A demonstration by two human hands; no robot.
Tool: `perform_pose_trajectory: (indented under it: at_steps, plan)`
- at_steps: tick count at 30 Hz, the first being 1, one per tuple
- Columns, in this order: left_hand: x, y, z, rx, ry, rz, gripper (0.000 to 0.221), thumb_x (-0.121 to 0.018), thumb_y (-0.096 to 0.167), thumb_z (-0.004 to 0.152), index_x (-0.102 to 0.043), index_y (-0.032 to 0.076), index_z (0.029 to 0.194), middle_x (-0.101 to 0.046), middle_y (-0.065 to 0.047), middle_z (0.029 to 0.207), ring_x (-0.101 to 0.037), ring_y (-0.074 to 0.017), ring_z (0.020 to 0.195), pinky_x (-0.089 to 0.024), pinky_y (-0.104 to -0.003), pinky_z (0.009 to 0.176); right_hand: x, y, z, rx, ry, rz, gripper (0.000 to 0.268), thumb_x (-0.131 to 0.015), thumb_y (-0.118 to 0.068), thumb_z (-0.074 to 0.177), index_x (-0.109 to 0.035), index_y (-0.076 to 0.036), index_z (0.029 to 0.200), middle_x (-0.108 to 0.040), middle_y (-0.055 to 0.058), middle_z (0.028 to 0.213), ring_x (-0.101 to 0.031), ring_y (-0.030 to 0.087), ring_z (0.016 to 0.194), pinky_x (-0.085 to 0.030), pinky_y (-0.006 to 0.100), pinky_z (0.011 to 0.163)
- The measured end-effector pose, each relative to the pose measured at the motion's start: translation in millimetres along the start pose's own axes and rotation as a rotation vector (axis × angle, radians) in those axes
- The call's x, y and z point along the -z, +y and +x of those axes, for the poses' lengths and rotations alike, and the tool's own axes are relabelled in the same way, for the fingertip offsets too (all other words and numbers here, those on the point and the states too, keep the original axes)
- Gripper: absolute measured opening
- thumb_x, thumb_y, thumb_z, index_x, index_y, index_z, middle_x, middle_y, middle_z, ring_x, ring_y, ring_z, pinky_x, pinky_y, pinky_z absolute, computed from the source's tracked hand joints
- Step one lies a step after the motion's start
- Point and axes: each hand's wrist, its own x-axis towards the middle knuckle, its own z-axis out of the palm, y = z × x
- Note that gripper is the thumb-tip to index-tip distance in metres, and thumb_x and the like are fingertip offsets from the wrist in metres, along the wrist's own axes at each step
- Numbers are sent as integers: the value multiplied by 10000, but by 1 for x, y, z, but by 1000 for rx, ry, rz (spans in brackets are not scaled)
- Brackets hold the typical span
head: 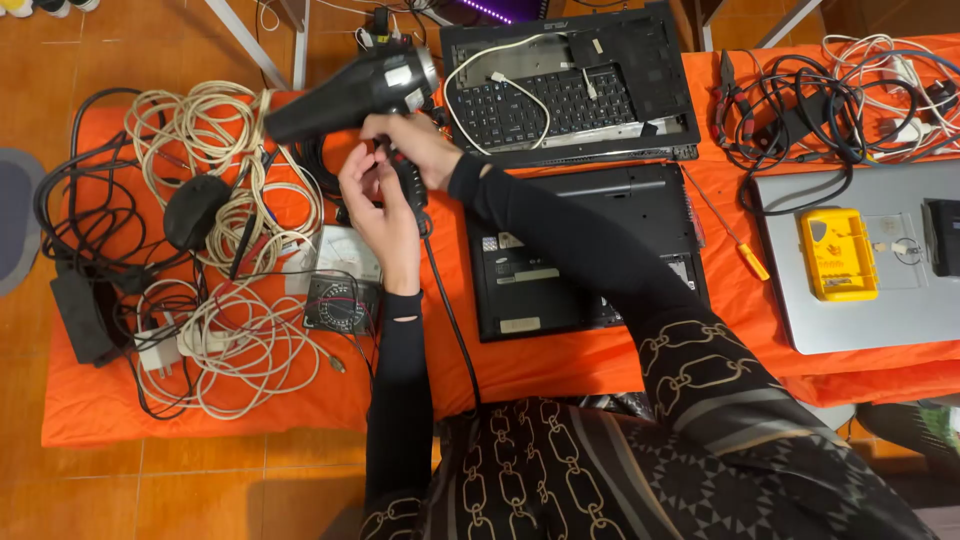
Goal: Testing laptop components including the battery and internals using a hairdryer and multimeter.
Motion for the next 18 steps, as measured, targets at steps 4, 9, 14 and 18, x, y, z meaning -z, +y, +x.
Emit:
perform_pose_trajectory:
  at_steps: [4,9,14,18]
  plan:
    - [1,-8,-4,-61,-5,86,401,-571,19,1049,-488,20,1441,-545,-136,1334,-615,-217,1168,-513,-349,1028,-2,23,19,-28,-48,6,221,-742,-170,773,-674,40,792,-658,97,690,-623,179,542,-518,312,510]
    - [-3,8,-8,-47,-116,299,514,-542,-39,1008,-473,55,1509,-539,-172,1356,-615,-279,1213,-512,-390,1052,-2,18,13,-78,70,-181,314,-745,-293,858,-588,-23,886,-665,72,767,-664,163,671,-560,341,556]
    - [-5,25,-10,-174,-87,490,600,-632,-10,938,-430,51,1500,-568,-193,1384,-579,-361,1280,-464,-471,1073,11,10,4,24,-89,-402,377,-642,-351,897,-730,16,891,-710,44,787,-655,125,712,-537,290,628]
    - [-7,24,-11,-137,-95,628,590,-656,12,921,-458,73,1473,-626,-168,1319,-624,-344,1195,-470,-471,1014,26,-3,-26,215,-78,-796,381,-643,-330,925,-729,38,883,-688,50,761,-656,133,722,-510,321,649]
